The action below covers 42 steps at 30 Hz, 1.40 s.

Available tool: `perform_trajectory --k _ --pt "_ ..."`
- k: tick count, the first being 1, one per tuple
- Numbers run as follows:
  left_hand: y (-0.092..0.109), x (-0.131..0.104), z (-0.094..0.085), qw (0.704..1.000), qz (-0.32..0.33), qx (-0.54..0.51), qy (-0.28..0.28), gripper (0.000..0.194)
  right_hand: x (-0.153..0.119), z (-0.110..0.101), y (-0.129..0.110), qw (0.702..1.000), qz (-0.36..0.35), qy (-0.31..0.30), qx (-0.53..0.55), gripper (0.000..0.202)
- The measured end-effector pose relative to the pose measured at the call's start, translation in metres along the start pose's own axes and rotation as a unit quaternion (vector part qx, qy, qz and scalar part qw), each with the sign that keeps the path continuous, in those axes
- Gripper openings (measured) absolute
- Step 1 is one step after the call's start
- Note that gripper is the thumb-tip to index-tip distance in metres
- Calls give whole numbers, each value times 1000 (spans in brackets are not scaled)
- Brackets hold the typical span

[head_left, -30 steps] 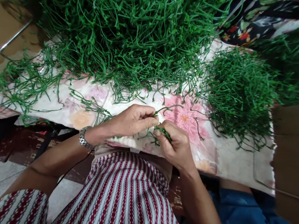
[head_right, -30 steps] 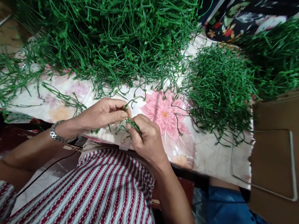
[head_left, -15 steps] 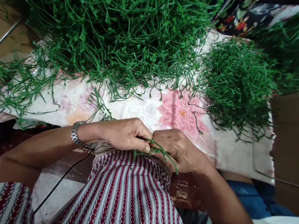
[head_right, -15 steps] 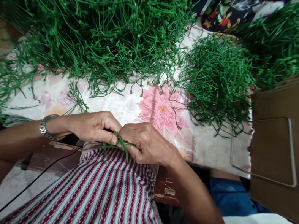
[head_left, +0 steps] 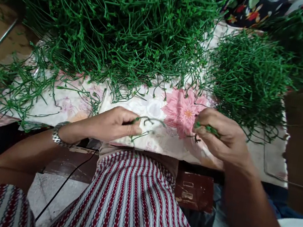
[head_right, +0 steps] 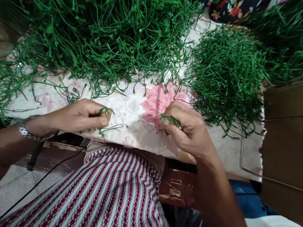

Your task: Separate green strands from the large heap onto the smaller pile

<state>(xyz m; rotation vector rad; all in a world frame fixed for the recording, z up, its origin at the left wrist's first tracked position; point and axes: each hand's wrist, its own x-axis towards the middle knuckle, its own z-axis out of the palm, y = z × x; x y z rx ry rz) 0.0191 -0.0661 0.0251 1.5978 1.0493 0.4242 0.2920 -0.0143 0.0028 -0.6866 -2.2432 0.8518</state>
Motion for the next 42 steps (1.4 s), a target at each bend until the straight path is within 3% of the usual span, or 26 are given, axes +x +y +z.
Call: perform_trajectory --k 2,4,9,14,17,21,27,31,35,38,42 --pt "-6 11 0 998 -3 -14 67 30 3 1 -5 991 1 56 -123 11" --pt "-10 21 4 994 11 -11 109 32 8 10 -15 984 -16 51 -168 11" --pt "-11 32 18 985 46 -40 163 34 15 58 -29 999 -24 -14 -16 3" --pt "-14 39 34 949 53 -135 279 32 15 107 -23 981 63 136 120 1" --pt "-17 43 42 927 54 -211 307 30 16 122 -22 957 115 209 165 9" --pt "-20 41 48 930 54 -218 293 28 17 124 -20 952 137 240 131 28" --pt "-20 35 48 927 105 -95 347 16 14 111 -18 972 161 161 56 18" --pt "-20 38 54 897 125 -203 373 20 13 104 -24 986 141 82 33 12" --pt "-16 41 58 860 134 -330 366 21 13 96 -33 988 101 64 95 17" --pt "-14 42 41 844 111 -351 390 23 5 93 -44 989 90 42 109 17" --pt "-16 47 13 782 144 -308 523 24 -11 92 -56 998 47 -8 45 19"
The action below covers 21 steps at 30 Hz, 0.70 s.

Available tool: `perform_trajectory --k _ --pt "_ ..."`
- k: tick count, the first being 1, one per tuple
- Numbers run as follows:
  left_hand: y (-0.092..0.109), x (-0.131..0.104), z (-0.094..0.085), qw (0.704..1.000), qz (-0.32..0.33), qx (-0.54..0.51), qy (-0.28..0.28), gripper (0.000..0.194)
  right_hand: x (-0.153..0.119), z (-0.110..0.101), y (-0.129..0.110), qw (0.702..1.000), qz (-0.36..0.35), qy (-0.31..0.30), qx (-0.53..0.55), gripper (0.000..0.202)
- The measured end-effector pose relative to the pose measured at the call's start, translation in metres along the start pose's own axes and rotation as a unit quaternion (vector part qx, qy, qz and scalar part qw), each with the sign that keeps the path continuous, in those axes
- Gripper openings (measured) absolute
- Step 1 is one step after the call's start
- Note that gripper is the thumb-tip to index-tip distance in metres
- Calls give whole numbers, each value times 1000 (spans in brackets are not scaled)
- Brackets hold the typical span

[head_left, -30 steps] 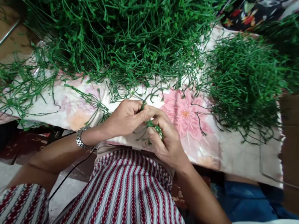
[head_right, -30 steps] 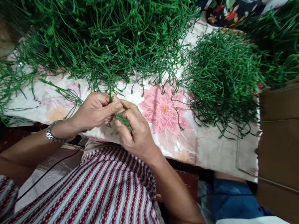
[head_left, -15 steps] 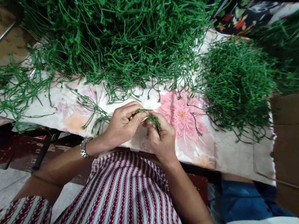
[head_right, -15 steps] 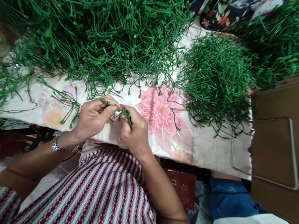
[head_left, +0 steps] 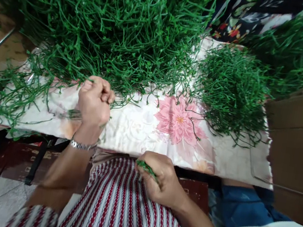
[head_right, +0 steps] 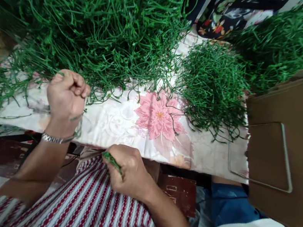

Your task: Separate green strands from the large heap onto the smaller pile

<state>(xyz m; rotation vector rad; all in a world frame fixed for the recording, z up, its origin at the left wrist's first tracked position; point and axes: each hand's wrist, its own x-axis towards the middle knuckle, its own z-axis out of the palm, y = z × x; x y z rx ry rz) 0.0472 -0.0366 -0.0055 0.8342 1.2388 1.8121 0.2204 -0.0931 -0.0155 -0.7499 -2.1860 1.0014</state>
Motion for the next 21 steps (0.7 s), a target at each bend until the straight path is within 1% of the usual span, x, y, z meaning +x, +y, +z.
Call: perform_trajectory --k 1,3,4,5,7,8,9,10,11,12,13,14,15,16,18,19,20,21 --pt "-1 2 1 999 -17 34 -37 20 -1 -4 0 999 -1 10 -49 18" --pt "-4 0 4 981 -66 101 -152 17 1 -24 2 985 12 59 -159 14" --pt "-5 -3 5 972 -82 121 -185 16 5 -40 5 974 19 94 -206 12" --pt "-6 -7 6 967 -88 132 -200 16 8 -60 8 959 26 131 -250 11" --pt "-7 -14 4 967 -84 140 -195 15 16 -107 19 913 49 215 -345 13" --pt "-7 -16 2 966 -81 146 -196 14 18 -132 26 868 71 263 -416 16" --pt "-6 -19 -1 965 -77 155 -198 12 21 -155 34 829 94 300 -463 19" --pt "-6 -20 -3 963 -75 166 -199 10 22 -176 42 810 115 305 -487 25" --pt "-5 -22 -5 961 -71 178 -197 10 23 -193 50 796 131 310 -504 36" --pt "-5 -23 -7 961 -66 188 -192 12 24 -205 57 791 138 307 -511 49" --pt "-5 -24 -8 961 -61 196 -187 14 24 -211 62 797 136 293 -510 61" --pt "-5 -24 -8 961 -57 200 -183 17 24 -212 64 809 124 280 -501 69" --pt "-5 -25 -8 961 -51 204 -182 18 25 -206 63 824 104 269 -487 71" --pt "-5 -24 -7 958 -44 213 -189 17 25 -195 60 841 80 263 -466 67" --pt "-3 -24 -1 948 -14 237 -213 15 27 -161 49 878 33 263 -398 50" --pt "-2 -24 2 943 12 246 -221 14 29 -139 43 907 15 242 -344 45" --pt "0 -24 7 940 42 251 -226 14 31 -117 37 943 5 202 -264 44" --pt "2 -24 12 937 71 250 -233 15 33 -94 32 972 8 144 -186 45"
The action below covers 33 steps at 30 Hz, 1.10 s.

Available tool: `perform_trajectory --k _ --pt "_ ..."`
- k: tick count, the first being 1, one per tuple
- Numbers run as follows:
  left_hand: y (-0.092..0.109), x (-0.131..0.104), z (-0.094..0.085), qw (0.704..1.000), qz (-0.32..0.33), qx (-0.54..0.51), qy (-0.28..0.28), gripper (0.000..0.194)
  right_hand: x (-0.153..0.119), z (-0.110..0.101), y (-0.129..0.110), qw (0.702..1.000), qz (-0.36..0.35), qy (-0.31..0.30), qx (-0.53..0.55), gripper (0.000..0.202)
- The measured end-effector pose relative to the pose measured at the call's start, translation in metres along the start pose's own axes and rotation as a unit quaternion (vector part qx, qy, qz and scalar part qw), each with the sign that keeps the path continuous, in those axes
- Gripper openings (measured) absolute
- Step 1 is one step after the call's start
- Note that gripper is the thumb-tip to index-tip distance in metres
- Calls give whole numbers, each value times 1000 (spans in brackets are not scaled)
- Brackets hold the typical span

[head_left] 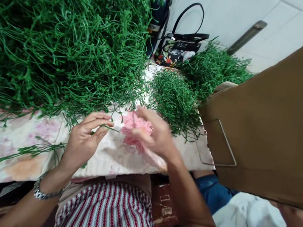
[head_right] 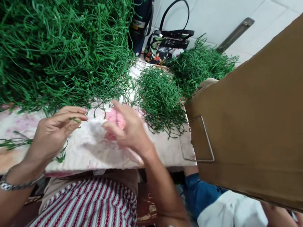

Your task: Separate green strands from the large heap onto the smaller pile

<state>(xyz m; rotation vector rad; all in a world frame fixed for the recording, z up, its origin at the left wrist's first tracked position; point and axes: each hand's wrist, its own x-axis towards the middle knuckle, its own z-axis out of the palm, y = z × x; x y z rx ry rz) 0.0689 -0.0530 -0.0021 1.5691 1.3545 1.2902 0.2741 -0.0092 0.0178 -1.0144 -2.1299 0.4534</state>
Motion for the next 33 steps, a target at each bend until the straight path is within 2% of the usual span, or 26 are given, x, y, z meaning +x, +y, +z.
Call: perform_trajectory --k 1,2,4,6,8,10,11,13,15,18,21,26,30,33 --pt "4 1 4 1000 26 1 -2 16 -3 19 -10 996 8 -52 71 44" --pt "9 2 7 999 44 2 -10 17 -6 36 -18 987 19 -80 135 36" --pt "17 3 11 996 60 15 -57 20 -10 61 -27 977 52 -72 195 19" --pt "23 2 8 991 67 42 -103 25 -11 73 -27 973 74 -36 214 20" --pt "26 1 -5 987 74 98 -105 37 -10 70 -21 967 90 -19 237 17" --pt "25 0 -22 977 79 180 -83 46 -7 59 -13 958 106 -10 268 14" --pt "23 -1 -31 969 77 220 -80 45 -6 52 -10 955 111 -7 273 14" --pt "16 -3 -45 955 59 269 -107 37 -4 40 -5 959 104 2 266 14" --pt "8 -6 -51 952 33 268 -147 32 -3 34 -5 966 77 14 248 14" --pt "3 -9 -47 961 18 222 -166 29 0 35 -10 969 31 36 242 11" --pt "4 -12 -38 963 40 212 -160 27 4 42 -19 961 2 47 274 10" --pt "8 -15 -30 974 52 156 -157 14 8 53 -30 952 14 69 299 9" --pt "10 -24 -29 991 11 71 -115 15 8 58 -35 948 39 116 294 10" --pt "11 -29 -27 997 15 48 -66 18 7 61 -36 950 46 142 274 10"
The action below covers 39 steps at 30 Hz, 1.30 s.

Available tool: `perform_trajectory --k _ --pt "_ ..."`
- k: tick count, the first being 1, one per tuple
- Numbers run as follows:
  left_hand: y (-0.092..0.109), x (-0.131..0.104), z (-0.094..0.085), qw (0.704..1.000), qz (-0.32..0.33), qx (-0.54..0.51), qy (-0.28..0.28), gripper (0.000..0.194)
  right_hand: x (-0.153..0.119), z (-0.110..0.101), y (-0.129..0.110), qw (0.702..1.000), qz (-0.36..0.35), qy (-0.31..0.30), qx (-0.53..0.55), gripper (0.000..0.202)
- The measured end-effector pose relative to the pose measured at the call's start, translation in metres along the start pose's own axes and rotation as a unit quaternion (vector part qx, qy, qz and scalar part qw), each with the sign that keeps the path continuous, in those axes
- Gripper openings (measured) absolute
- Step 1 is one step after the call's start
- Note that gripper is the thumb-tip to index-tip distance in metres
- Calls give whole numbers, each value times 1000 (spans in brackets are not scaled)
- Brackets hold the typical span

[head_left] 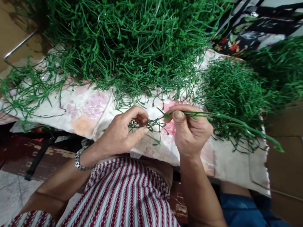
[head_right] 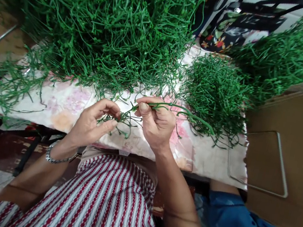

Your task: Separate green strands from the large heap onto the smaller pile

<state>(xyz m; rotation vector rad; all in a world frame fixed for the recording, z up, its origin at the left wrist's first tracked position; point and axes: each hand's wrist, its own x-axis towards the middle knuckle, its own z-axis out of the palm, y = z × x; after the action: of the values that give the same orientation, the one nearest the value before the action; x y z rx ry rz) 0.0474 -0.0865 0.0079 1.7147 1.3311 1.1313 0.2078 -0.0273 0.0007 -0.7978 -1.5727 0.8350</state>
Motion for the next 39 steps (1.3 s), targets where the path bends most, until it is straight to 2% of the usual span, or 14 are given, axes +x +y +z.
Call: perform_trajectory --k 5,7,10,12,14,16,19,22,25,28,32,35,39 --pt "-3 -2 9 990 58 117 51 12 -1 4 -3 1000 1 -2 -24 11" --pt "-6 -3 11 985 85 131 79 7 -1 7 -4 1000 22 -7 4 14" --pt "-10 -4 12 983 112 98 105 8 -5 11 -2 990 80 -45 106 45" --pt "-11 -4 11 983 106 63 136 8 -11 14 3 975 123 -83 168 56" --pt "-11 -4 11 979 98 49 173 7 -18 17 8 960 163 -119 193 50" --pt "-12 -4 12 976 105 56 181 7 -24 20 11 951 191 -151 188 42" --pt "-14 -6 15 980 112 48 159 9 -28 20 12 945 199 -192 176 31" --pt "-17 -9 16 981 110 30 155 10 -29 17 11 947 178 -220 153 25" --pt "-18 -12 13 988 92 43 120 8 -28 13 12 966 115 -221 73 17" --pt "-17 -12 8 995 35 49 83 8 -25 11 11 973 31 -228 -16 12" --pt "-16 -11 2 998 -40 28 34 8 -22 11 4 959 -30 -253 -122 13" --pt "-17 -11 -2 998 -63 8 -12 7 -19 9 0 937 -70 -279 -199 14" --pt "-18 -10 -8 993 -93 -37 -57 13 -15 2 -1 916 -73 -332 -212 10"
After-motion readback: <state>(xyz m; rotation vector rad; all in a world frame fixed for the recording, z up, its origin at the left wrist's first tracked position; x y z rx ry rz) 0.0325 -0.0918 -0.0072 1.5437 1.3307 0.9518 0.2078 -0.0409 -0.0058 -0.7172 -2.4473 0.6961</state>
